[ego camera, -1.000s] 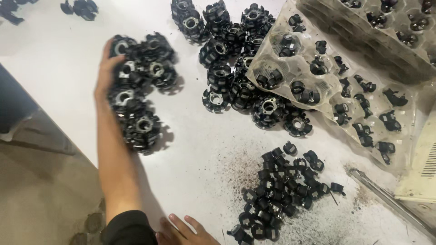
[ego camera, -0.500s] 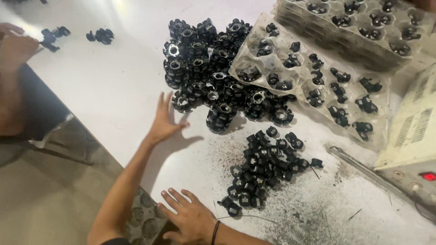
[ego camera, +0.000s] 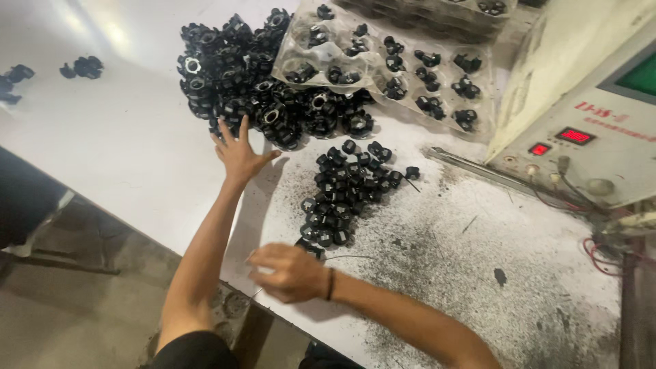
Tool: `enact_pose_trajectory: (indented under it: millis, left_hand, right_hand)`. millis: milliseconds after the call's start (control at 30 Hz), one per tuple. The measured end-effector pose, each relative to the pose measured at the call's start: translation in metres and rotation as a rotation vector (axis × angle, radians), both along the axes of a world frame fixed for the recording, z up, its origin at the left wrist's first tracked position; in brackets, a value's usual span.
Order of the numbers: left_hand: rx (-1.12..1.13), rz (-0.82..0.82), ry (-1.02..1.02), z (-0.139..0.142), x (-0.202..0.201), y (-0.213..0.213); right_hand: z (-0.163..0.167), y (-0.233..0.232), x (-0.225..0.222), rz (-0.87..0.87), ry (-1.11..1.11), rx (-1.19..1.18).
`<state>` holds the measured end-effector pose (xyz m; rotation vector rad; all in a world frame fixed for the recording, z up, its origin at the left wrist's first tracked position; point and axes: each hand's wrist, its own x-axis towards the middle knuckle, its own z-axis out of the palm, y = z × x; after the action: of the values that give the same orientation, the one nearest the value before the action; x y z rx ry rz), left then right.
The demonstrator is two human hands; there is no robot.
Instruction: The person places small black plastic components into a clear plastic tray, then arranges them into rows on the table. They use a soldering iron to apply solder to the components in the rows, working methodically across the grid.
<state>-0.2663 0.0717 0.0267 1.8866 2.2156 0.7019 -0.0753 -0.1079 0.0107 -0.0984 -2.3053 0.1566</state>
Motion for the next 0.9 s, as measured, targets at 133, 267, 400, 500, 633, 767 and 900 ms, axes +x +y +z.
enact_pose_trajectory:
  millis: [133,267,400,500,633,767,900]
  left_hand:
    - [-0.076,-0.215,-0.270,-0.008,0.038,-0.108]
    - [-0.176,-0.291,-0.014,-0.028,0.117,-0.180]
    - [-0.049,-0.247,0.011,-0.034,0.149,-0.151]
    - [-0.004,-0.253,0.015,-0.037,0.156,-0.122]
    - [0.071,-0.290,0.013,-0.041,0.163,-0.104]
    - [0.076,-0.329,-0.033,-0.044,0.184,-0.101]
    - [0.117,-0.451,-0.041,-0.045,0.227,-0.110]
  right_hand:
    - [0.032,0.101,0.152,-0.728,0.015,-0.099]
    - [0.031,0.164,0.215,-1.011,-0.416,-0.472]
    - [0.045,0.184,0.182,-0.703,-0.428,-0.470]
    - [0.056,0.187,0.156,-0.613,-0.507,-0.396]
    - [0.059,0.186,0.150,-0.581,-0.554,-0.351]
    - [0.045,0.177,0.176,-0.613,-0.521,-0.325]
    - [0.028,0.149,0.232,-0.814,-0.499,-0.270]
